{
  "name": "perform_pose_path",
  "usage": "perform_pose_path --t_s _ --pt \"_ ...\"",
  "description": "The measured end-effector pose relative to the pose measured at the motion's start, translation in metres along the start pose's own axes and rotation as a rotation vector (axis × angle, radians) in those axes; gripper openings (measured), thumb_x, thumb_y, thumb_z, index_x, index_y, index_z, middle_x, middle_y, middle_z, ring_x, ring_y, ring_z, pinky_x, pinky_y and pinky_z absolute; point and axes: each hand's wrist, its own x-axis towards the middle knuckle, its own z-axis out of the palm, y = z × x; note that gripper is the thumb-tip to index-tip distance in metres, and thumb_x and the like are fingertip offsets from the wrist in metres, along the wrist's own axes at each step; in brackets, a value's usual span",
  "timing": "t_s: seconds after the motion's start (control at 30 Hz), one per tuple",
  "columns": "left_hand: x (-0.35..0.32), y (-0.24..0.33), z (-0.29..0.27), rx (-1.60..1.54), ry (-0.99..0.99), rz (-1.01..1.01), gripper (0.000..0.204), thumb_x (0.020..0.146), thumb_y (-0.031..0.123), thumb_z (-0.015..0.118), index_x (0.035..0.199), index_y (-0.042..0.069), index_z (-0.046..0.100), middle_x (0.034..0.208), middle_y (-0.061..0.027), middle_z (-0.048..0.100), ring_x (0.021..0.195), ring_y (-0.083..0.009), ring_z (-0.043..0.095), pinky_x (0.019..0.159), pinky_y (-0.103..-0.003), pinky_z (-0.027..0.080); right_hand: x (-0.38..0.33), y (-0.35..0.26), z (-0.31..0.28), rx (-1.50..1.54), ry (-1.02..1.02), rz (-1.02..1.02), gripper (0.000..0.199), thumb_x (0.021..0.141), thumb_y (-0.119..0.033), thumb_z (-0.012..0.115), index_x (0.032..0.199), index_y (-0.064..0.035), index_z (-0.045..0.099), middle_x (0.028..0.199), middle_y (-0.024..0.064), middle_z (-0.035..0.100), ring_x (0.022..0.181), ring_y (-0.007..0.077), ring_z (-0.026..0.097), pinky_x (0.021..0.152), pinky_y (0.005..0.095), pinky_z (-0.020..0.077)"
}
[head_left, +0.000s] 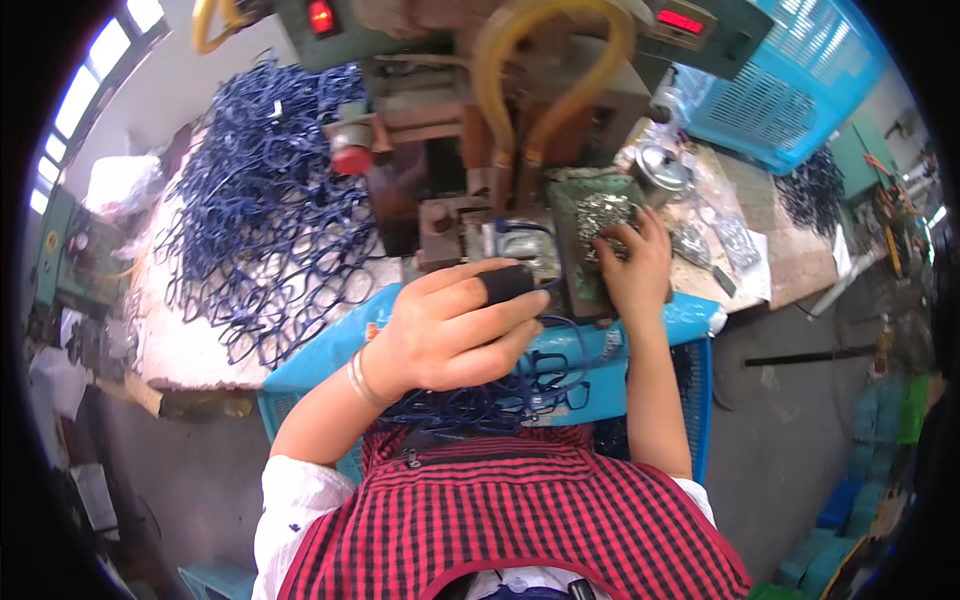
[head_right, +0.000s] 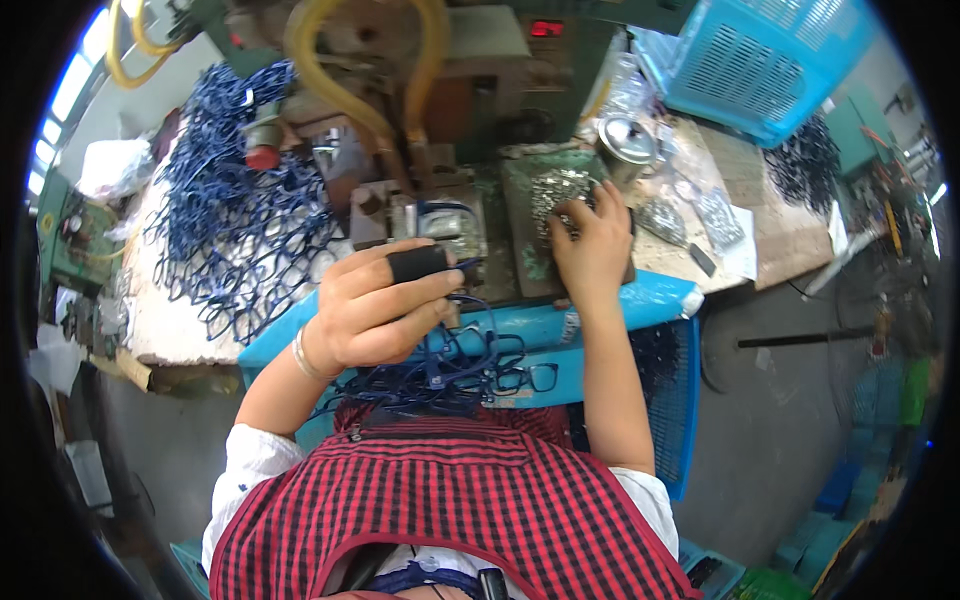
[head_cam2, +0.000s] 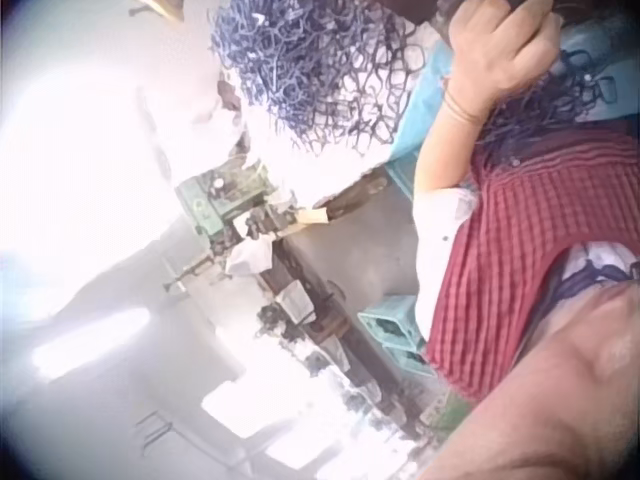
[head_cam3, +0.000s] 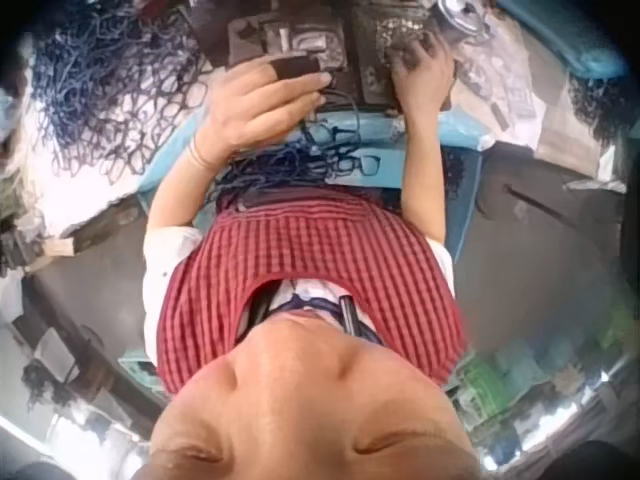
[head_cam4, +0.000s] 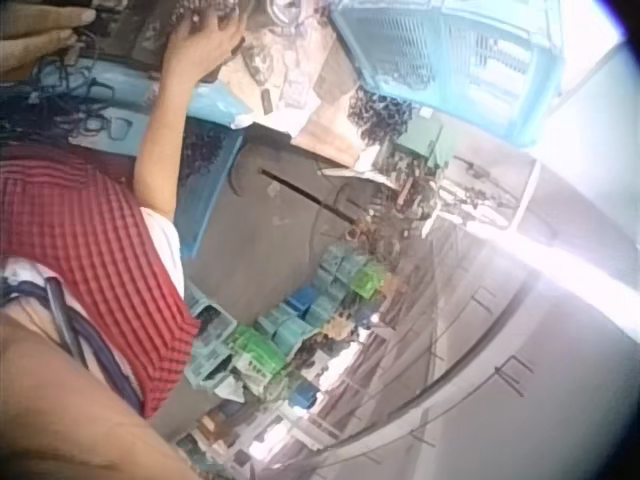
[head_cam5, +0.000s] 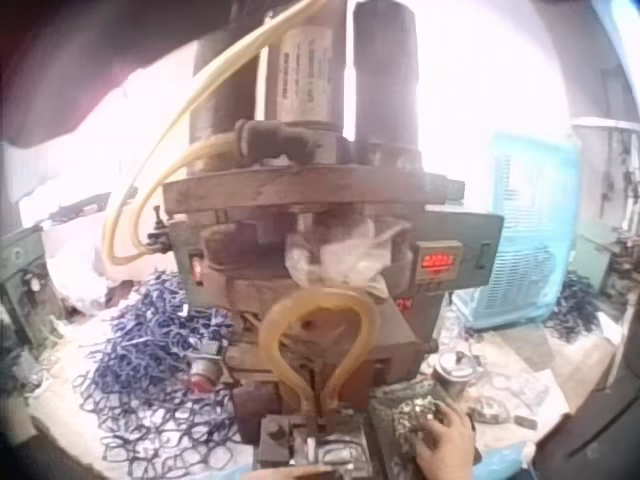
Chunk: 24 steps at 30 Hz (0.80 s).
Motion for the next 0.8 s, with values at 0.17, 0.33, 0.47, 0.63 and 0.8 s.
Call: perform_pose_path --t_s 0.17,0.33,0.47,0.63,0.8 --pt "-0.003 0.001 0.001 -0.038 0.026 0.035 0.018 0.079 0.006 0.078 0.093 0.005 0.067 0.11 -0.0105 0.075 0.068 -0.0147 0.06 0.087 -0.042 0.065 0.005 -0.006 0.0 -0.009 0.034 -0.021 0.01 0.08 -0.013 0.077 0.086 -0.0047 0.075 0.119 0.0203 0.07 0.122 0.0399 0.061 0.103 0.0484 0.048" --pt "-0.013 0.014 -0.005 -0.095 -0.012 -0.092 0.024 0.081 0.006 0.077 0.104 0.005 0.067 0.12 -0.0107 0.072 0.084 -0.0219 0.07 0.095 -0.046 0.061 0.011 -0.003 0.005 0.169 0.046 0.115 0.012 0.091 -0.011 0.072 0.097 -0.0013 0.075 0.104 0.0177 0.075 0.098 0.0349 0.071 0.088 0.0415 0.0543" --pt "-0.031 0.048 -0.062 0.345 -0.057 -0.286 0.027 0.083 0.011 0.075 0.109 0.005 0.071 0.122 -0.011 0.071 0.104 -0.0272 0.071 0.1 -0.049 0.055 -0.007 -0.007 -0.014 0.56 0.116 0.332 0.011 0.093 -0.007 0.073 0.102 0.0003 0.073 0.088 0.0029 0.071 0.081 0.0112 0.064 0.076 0.0272 0.0515" --pt "-0.066 -0.005 -0.149 0.826 0.318 -0.705 0.014 0.084 -0.002 0.073 0.097 0.005 0.074 0.1 -0.007 0.075 0.095 -0.0261 0.068 0.086 -0.036 0.051 -0.005 -0.003 -0.017 0.537 0.113 0.26 0.012 0.091 -0.006 0.075 0.1 0.0002 0.075 0.092 0.0059 0.073 0.086 0.015 0.066 0.081 0.0291 0.0516" --pt "-0.145 -0.087 -0.155 0.901 -0.26 -0.811 0.008 0.078 0.003 0.069 0.081 0.008 0.075 0.085 -0.0057 0.063 0.087 -0.0284 0.06 0.079 -0.04 0.049 0.012 -0.026 -0.006 0.459 0.019 0.221 0.014 0.088 -0.005 0.075 0.101 -0.001 0.077 0.097 0.012 0.076 0.092 0.0225 0.071 0.086 0.0332 0.0531"
